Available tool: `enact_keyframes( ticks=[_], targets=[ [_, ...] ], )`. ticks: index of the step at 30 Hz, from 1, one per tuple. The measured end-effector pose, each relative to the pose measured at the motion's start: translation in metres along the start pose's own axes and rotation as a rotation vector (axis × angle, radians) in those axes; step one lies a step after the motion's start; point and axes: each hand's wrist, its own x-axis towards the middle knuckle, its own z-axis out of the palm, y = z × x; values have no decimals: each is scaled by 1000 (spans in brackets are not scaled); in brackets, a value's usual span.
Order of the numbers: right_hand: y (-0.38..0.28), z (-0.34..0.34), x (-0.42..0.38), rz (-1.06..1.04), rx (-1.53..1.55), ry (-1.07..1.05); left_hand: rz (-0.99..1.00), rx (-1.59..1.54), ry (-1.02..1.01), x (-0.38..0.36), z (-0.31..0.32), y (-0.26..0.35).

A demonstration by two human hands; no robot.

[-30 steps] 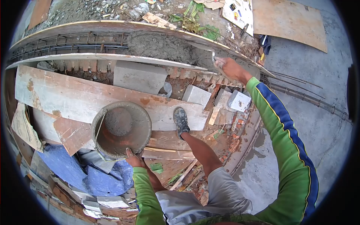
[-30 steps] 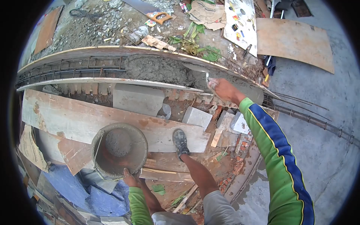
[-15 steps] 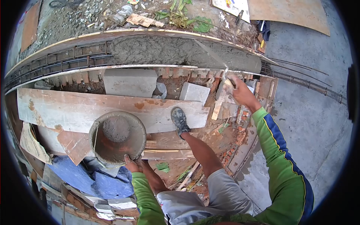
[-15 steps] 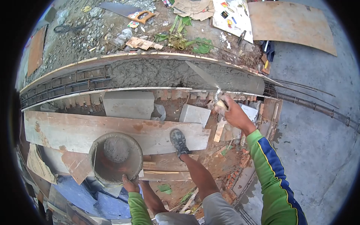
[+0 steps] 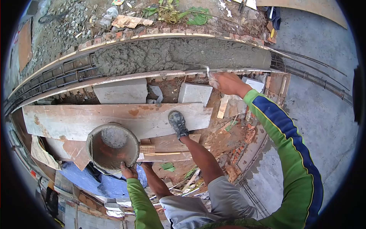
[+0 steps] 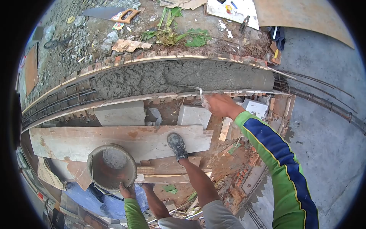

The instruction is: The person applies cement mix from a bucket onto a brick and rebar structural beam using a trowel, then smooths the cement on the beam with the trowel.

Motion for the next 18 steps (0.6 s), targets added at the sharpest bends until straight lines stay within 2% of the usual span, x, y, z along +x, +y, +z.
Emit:
enact_keyframes(
  ticks=[1,2,3,5,7,11,13,17,18],
  targets=[
    [9,-18,6,32,66,-114,15,6,12,3,-1,-1],
    [27,-18,16,-81,202,-56,24,19,19,3,1,0],
    [41,-11,31,-82,221,-61,15,2,8,4,3,-1],
    [44,-16,57,-159,105,-148,-1,-4,15,7,-6,-7],
    [31,0,96,-80,-142,-254,-18,93,-45,18,-21,-9],
    [22,-21,78,-104,-141,-183,-38,71,15,17,-15,-5],
    [21,-49,39,-12,35,-161,-50,65,17,22,-16,0],
    [31,-38,43,-58,90,-134,-67,100,20,28,-17,6],
    [24,-20,64,-17,-22,-157,-69,102,-11,28,-17,7]
  ],
)
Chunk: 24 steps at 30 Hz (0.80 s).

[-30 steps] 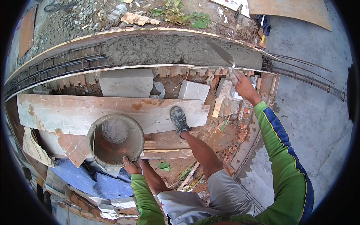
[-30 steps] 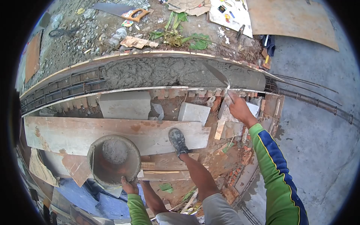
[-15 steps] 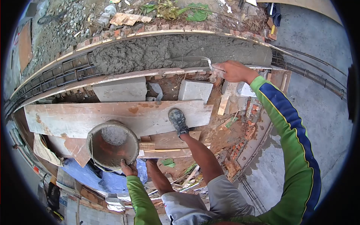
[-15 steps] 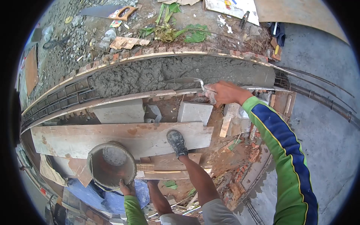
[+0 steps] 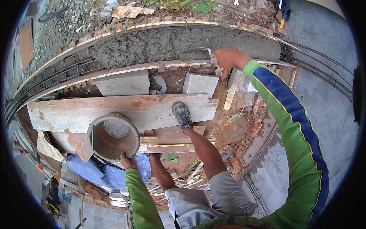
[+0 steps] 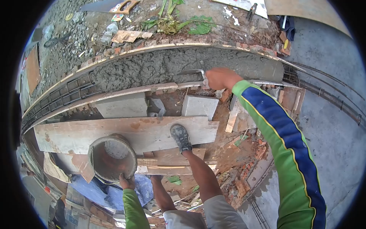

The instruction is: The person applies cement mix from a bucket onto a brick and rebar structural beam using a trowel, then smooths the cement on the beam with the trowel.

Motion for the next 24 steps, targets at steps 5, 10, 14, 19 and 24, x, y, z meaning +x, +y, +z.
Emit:
enact_keyframes(
  ticks=[5,10,14,19,24],
  targets=[
    [-21,9,-5,60,-112,42,87,-121,51,-32,24,39],
    [-30,-21,-143,219,-52,5,98,-149,-1,-94,4,91],
    [-92,-38,-178,-25,222,98,126,-238,53,-84,-8,79],
    [-190,-76,-96,-255,206,63,56,-250,193,-43,20,64],
    [-280,-108,-16,-160,-81,35,-11,-317,313,-49,37,54]
  ],
)
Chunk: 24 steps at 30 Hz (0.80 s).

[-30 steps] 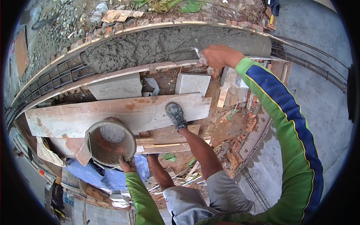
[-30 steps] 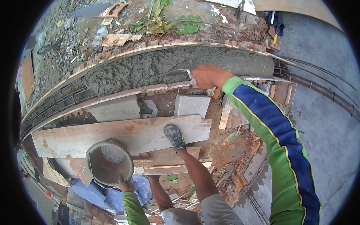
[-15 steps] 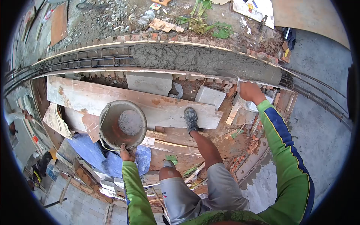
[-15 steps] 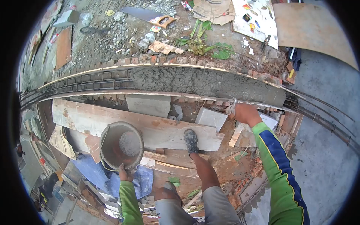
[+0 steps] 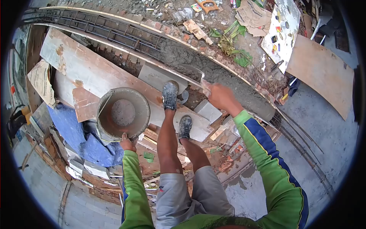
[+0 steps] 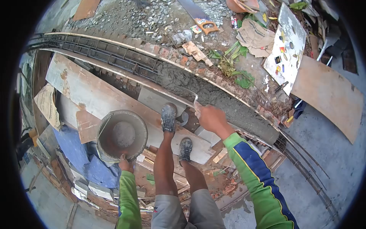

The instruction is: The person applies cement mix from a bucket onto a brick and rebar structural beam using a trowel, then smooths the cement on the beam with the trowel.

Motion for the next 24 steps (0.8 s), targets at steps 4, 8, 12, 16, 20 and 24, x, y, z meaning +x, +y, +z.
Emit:
enact_keyframes(
  ticks=[4,8,12,16,20,24],
  targets=[
    [-32,41,134,57,23,34,9,40,83,-17,27,7],
    [-47,42,167,118,57,-19,-9,137,176,-28,25,-2],
    [-47,-43,94,245,22,-45,-46,115,158,-21,42,24],
    [-18,-28,67,292,-135,-57,-88,55,125,-32,40,22],
    [1,48,133,223,-90,-48,-8,179,184,-23,50,4],
    [4,33,100,198,-121,-5,101,224,162,-20,56,7]
  ],
)
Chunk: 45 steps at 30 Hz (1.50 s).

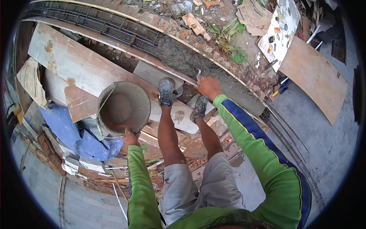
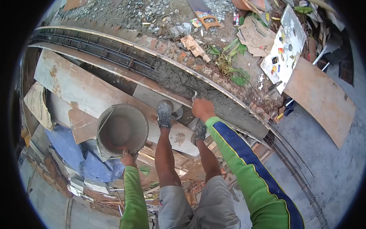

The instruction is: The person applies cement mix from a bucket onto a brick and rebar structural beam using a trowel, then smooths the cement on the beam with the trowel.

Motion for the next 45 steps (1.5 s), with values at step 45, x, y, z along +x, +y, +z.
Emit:
enact_keyframes(
  ticks=[45],
  targets=[
    [361,88,-157,480,102,-41,-28,453,-393,30,25,108]
  ],
)
